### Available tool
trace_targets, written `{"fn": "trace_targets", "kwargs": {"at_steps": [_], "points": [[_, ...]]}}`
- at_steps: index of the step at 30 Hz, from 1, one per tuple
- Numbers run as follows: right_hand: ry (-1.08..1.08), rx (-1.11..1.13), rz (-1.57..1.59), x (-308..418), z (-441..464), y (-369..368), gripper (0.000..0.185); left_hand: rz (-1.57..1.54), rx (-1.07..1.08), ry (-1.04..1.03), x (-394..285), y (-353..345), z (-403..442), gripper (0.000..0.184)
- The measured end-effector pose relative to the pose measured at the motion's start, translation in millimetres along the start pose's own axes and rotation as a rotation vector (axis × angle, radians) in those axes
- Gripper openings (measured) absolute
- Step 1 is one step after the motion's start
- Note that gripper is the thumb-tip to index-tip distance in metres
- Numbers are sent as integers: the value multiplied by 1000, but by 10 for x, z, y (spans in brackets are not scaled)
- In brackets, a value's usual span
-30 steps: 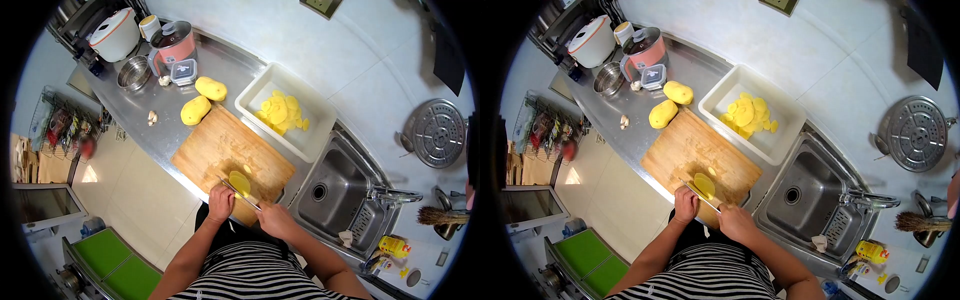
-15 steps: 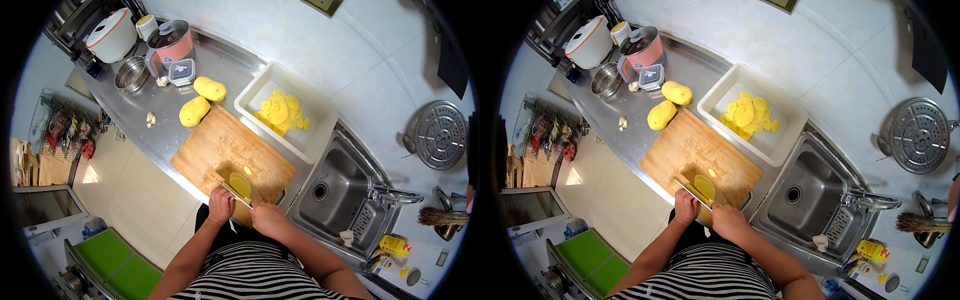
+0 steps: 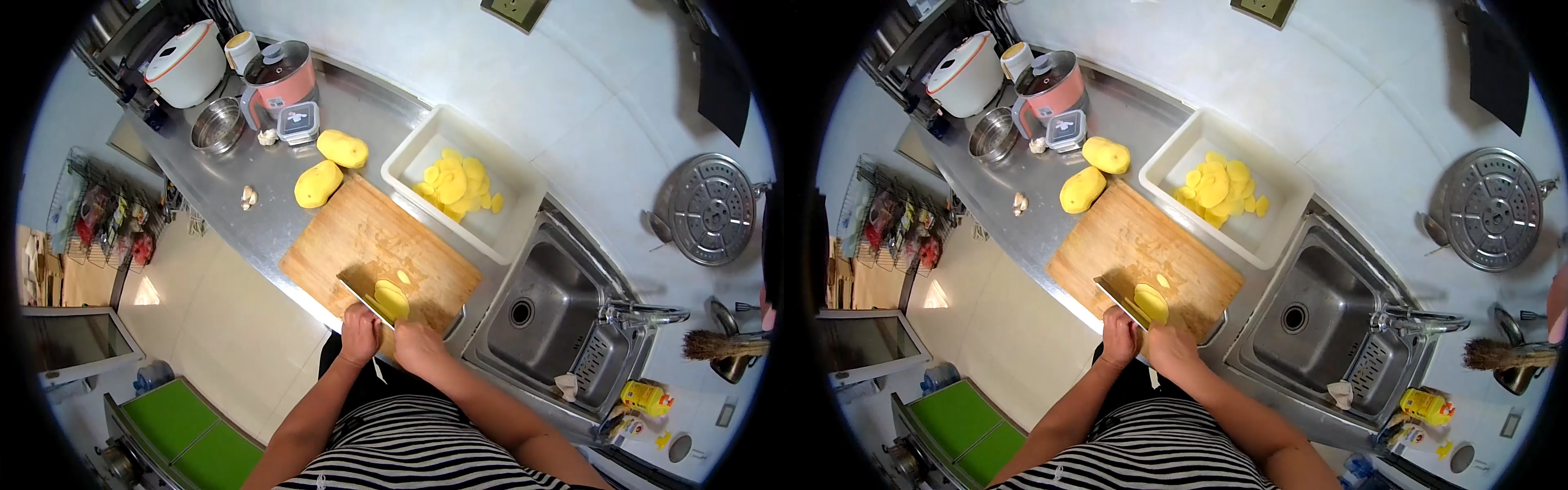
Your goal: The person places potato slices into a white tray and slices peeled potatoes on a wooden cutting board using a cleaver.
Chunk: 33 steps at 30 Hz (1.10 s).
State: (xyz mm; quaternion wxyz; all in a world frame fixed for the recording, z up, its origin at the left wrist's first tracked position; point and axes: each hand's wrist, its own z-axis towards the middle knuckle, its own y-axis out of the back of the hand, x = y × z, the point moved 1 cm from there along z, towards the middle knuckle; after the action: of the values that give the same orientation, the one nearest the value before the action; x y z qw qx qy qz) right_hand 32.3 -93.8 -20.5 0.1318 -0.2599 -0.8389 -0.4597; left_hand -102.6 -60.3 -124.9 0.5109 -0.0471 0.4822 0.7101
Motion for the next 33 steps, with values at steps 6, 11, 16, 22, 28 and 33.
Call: {"fn": "trace_targets", "kwargs": {"at_steps": [6, 11, 16, 22, 28, 33], "points": [[4, -82, -38, -86, 54, -193, 18, 8, 9, 19, 11, 1, -18, 28], [15, -60, 34, -213, 11, -174, 20, -2, 9, 55, -6, -1, 6, 29], [78, -128, 149, -255, -340, 65, 20, 2, 8, 75, -51, 25, 29, 28], [51, 13, 69, -272, -480, 281, 20, -1, 4, 72, -29, 8, 20, 28], [11, 81, 70, -247, -474, 370, 21, 1, 13, 55, -16, 11, 14, 27], [-5, 94, 106, -185, -408, 395, 19, 5, 27, 47, 2, 3, -6, 27]]}}
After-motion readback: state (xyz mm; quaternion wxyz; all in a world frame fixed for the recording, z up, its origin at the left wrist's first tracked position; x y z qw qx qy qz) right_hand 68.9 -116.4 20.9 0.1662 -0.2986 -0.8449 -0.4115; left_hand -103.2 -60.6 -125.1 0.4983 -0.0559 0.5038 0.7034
